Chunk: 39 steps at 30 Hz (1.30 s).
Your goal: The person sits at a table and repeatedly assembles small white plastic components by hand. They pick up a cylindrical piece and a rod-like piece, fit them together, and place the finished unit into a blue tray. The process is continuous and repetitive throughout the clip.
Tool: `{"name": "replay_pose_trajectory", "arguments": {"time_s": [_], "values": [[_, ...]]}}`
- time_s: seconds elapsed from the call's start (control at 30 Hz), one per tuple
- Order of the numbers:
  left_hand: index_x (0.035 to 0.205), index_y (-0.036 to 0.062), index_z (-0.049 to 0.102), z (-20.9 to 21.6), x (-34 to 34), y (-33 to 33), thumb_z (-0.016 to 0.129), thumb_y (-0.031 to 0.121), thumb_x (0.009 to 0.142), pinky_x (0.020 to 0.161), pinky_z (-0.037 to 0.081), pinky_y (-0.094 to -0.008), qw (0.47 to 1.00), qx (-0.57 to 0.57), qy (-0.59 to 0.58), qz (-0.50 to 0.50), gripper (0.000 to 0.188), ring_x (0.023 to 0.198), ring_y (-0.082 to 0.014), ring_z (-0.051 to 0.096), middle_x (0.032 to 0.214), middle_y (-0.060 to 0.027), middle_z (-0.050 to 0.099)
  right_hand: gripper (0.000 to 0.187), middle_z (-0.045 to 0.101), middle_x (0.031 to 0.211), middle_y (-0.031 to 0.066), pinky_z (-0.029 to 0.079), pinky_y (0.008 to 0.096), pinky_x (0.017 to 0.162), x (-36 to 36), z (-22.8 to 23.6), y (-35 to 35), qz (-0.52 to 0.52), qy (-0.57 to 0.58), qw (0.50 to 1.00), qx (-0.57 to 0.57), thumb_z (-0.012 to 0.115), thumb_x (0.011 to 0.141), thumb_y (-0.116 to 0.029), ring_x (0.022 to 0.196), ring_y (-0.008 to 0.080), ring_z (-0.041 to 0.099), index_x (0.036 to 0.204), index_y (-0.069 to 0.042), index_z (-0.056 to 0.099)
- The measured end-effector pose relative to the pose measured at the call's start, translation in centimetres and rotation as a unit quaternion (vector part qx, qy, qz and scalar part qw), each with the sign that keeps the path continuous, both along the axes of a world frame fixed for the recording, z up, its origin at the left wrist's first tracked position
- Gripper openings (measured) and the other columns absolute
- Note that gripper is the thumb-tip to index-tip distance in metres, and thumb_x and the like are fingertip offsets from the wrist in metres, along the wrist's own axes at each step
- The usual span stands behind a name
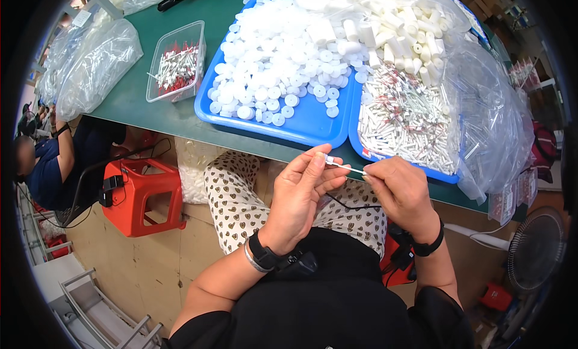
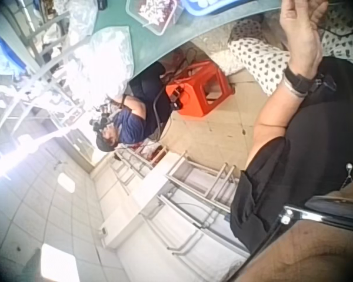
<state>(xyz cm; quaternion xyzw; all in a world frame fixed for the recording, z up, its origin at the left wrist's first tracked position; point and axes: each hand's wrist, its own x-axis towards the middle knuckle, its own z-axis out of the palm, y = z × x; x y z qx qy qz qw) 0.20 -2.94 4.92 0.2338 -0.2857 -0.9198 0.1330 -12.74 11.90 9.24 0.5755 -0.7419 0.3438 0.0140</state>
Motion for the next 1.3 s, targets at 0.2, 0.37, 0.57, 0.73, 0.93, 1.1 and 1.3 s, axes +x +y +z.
{"name": "replay_pose_trajectory", "arguments": {"time_s": [0.2,0.37,0.57,0.73,0.93,1.1,1.3], "values": [[0.14,-0.0027,0.045,-0.1,0.4,1.4,0.05,0.017,0.103,0.098,0.05,-0.0328,0.997,-0.04,0.024,-0.065,0.042,0.11,-0.021,0.063,0.133,-0.0189,0.058,0.007,0.064,0.077,0.0087,0.05,0.0285,0.055,1.1,-0.2,-0.4,0.0,-0.26,0.964,0.054,0.062,0.094,-0.005,0.061,0.0172,0.063,0.097,0.001,0.062],[0.141,-0.0031,0.044,0.1,0.3,1.7,0.051,0.019,0.103,0.097,0.049,-0.0324,0.993,-0.069,0.015,-0.09,0.044,0.111,-0.0209,0.063,0.13,-0.0162,0.06,0.017,0.061,0.072,0.0046,0.048,0.0228,0.051,1.1,0.2,-0.7,-0.05,-0.592,0.799,0.095,0.046,0.104,-0.015,0.057,0.0074,0.059,0.105,0.0,0.056],[0.135,-0.0039,0.046,0.6,-0.2,1.1,0.045,0.022,0.105,0.094,0.053,-0.0322,0.997,-0.048,0.008,-0.068,0.039,0.102,-0.0192,0.065,0.119,-0.0164,0.064,0.014,0.066,0.069,0.0113,0.051,0.0343,0.056,-2.4,3.2,-1.4,-0.094,-0.248,0.957,0.116,0.053,0.099,-0.011,0.059,0.0236,0.066,0.109,-0.003,0.057],[0.134,-0.0036,0.046,0.1,-0.1,1.0,0.043,0.024,0.106,0.088,0.056,-0.0315,0.994,0.011,0.028,-0.101,0.04,0.095,-0.0171,0.066,0.112,-0.015,0.065,0.014,0.065,0.092,0.022,0.049,0.0457,0.074,-14.0,3.4,-1.5,-0.211,0.134,0.965,0.078,0.059,0.091,-0.01,0.087,0.0422,0.062,0.099,0.001,0.062],[0.131,-0.0021,0.051,-0.6,0.4,1.0,0.048,0.026,0.105,0.084,0.055,-0.0269,0.991,0.02,0.017,-0.131,0.039,0.092,-0.0145,0.066,0.11,-0.0127,0.066,0.026,0.064,0.086,0.0231,0.047,0.0493,0.073,-20.1,-1.3,-1.0,-0.295,0.17,0.893,0.295,0.064,0.087,-0.026,0.084,0.044,0.062,0.094,-0.001,0.063],[0.133,0.0,0.05,-0.8,1.0,0.2,0.047,0.028,0.105,0.084,0.053,-0.0233,0.992,0.012,0.032,-0.125,0.04,0.094,-0.0105,0.064,0.114,-0.0097,0.065,0.019,0.061,0.079,0.0187,0.047,0.0423,0.062,-17.2,1.4,-0.3,-0.318,0.005,0.94,0.121,0.054,0.094,-0.012,0.072,0.0322,0.062,0.11,-0.003,0.059],[0.135,0.0014,0.05,0.5,0.0,-0.2,0.045,0.031,0.106,0.088,0.05,-0.0248,0.984,-0.076,0.094,-0.128,0.042,0.1,-0.0103,0.062,0.121,-0.0081,0.063,0.02,0.056,0.074,0.0028,0.043,0.03,0.056,-7.4,4.6,0.1,-0.224,-0.129,0.964,0.057,0.064,0.087,-0.007,0.066,0.0122,0.053,0.106,-0.001,0.061]]}}
